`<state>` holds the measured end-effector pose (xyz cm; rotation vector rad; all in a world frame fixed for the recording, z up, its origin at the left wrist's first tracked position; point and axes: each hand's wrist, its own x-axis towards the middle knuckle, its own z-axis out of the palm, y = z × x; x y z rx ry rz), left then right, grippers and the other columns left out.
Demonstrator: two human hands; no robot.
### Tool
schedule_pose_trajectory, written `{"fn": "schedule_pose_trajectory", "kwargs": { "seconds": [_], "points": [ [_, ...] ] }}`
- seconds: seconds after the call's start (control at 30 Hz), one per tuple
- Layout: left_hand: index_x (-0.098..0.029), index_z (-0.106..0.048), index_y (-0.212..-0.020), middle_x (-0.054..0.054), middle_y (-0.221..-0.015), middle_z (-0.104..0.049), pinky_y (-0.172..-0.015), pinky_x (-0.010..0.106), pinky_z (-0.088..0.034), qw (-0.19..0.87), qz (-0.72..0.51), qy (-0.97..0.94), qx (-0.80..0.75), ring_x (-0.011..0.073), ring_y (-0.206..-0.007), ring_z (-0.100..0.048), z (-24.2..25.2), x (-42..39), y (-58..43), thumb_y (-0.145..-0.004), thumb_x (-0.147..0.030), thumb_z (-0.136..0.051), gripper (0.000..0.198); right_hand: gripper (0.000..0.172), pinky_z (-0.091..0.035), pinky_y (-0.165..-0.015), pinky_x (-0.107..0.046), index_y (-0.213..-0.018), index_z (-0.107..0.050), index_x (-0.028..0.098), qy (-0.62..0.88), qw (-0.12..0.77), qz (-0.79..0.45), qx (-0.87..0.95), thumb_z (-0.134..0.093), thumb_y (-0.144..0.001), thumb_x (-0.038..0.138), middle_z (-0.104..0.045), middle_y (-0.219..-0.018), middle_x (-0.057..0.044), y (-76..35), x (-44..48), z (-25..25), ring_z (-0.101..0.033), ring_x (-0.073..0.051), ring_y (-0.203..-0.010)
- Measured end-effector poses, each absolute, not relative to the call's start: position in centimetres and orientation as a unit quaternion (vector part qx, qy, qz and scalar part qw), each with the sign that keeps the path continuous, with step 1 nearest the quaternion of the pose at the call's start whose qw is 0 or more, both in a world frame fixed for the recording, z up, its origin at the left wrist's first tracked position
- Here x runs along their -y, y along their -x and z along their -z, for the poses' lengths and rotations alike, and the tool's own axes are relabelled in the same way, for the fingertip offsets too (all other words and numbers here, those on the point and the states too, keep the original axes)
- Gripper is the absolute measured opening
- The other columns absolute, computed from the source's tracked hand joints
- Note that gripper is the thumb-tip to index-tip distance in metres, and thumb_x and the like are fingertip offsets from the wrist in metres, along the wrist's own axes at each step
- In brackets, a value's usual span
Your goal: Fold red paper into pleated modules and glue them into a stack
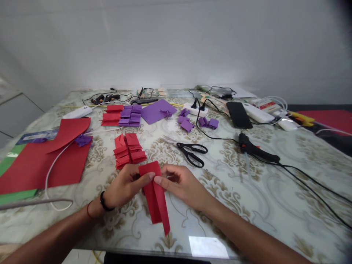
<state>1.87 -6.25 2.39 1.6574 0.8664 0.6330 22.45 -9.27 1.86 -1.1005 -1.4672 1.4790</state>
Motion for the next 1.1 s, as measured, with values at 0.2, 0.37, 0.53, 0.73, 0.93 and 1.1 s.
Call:
{"fn": "schedule_pose_trajectory", "kwargs": {
  "seconds": [0.2, 0.37, 0.53, 0.73, 0.93, 1.1],
  "points": [
    [-0.016, -0.054, -0.066, -0.002, -0.062, -0.045, -0.054, 0.024, -0.031, 0.519, -0.286, -0.690, -0.415, 0.0110, -0.058, -0.036, -2.2, 5.9, -1.7, -0.098, -0.049, -0.058, 0.046, 0.049, -0.031, -0.055, -0.026, -0.065, -0.056, 0.019, 0.438, 0.362, -0.598, 0.566, -0.074, -0.084, 0.061, -0.048, -0.062, 0.005, -22.6, 9.1, -1.5, -0.041, -0.011, -0.058],
    [-0.015, -0.064, -0.073, 0.001, -0.068, -0.059, -0.059, 0.024, -0.041, 0.515, -0.308, -0.675, -0.430, 0.0137, -0.062, -0.050, -2.2, 5.5, -1.6, -0.098, -0.050, -0.057, 0.044, 0.045, -0.039, -0.059, -0.027, -0.072, -0.066, 0.018, 0.433, 0.358, -0.605, 0.564, -0.073, -0.085, 0.061, -0.059, -0.067, 0.001, -22.7, 8.9, -1.4, -0.051, -0.014, -0.062],
    [-0.015, -0.061, -0.068, -0.002, -0.064, -0.053, -0.054, 0.023, -0.035, 0.528, -0.282, -0.687, -0.413, 0.0109, -0.058, -0.043, -2.1, 5.2, -1.6, -0.095, -0.048, -0.064, 0.043, 0.044, -0.041, -0.060, -0.027, -0.072, -0.067, 0.018, 0.448, 0.375, -0.594, 0.552, -0.075, -0.084, 0.060, -0.063, -0.068, 0.001, -22.6, 8.8, -1.3, -0.054, -0.013, -0.062],
    [-0.016, -0.055, -0.063, -0.003, -0.059, -0.044, -0.052, 0.024, -0.028, 0.518, -0.295, -0.681, -0.426, 0.0099, -0.056, -0.036, -2.0, 5.0, -1.7, -0.093, -0.048, -0.064, 0.045, 0.042, -0.041, -0.061, -0.027, -0.073, -0.068, 0.018, 0.445, 0.372, -0.596, 0.556, -0.075, -0.084, 0.058, -0.063, -0.069, 0.001, -22.7, 8.7, -1.2, -0.054, -0.013, -0.063],
    [-0.017, -0.043, -0.056, -0.005, -0.056, -0.034, -0.048, 0.025, -0.020, 0.518, -0.247, -0.695, -0.432, 0.0080, -0.052, -0.027, -1.6, 4.9, -1.3, -0.091, -0.049, -0.068, 0.054, 0.043, -0.036, -0.058, -0.027, -0.068, -0.065, 0.018, 0.461, 0.371, -0.581, 0.558, -0.077, -0.082, 0.057, -0.057, -0.065, 0.003, -22.7, 8.7, -1.2, -0.048, -0.012, -0.059],
    [-0.016, -0.058, -0.060, -0.002, -0.057, -0.052, -0.050, 0.024, -0.030, 0.522, -0.278, -0.689, -0.419, 0.0107, -0.055, -0.044, -1.7, 4.8, -1.4, -0.091, -0.047, -0.070, 0.045, 0.044, -0.034, -0.057, -0.026, -0.067, -0.064, 0.018, 0.467, 0.367, -0.580, 0.558, -0.077, -0.081, 0.058, -0.056, -0.064, 0.003, -22.7, 8.6, -0.9, -0.045, -0.012, -0.059]
  ]
}}
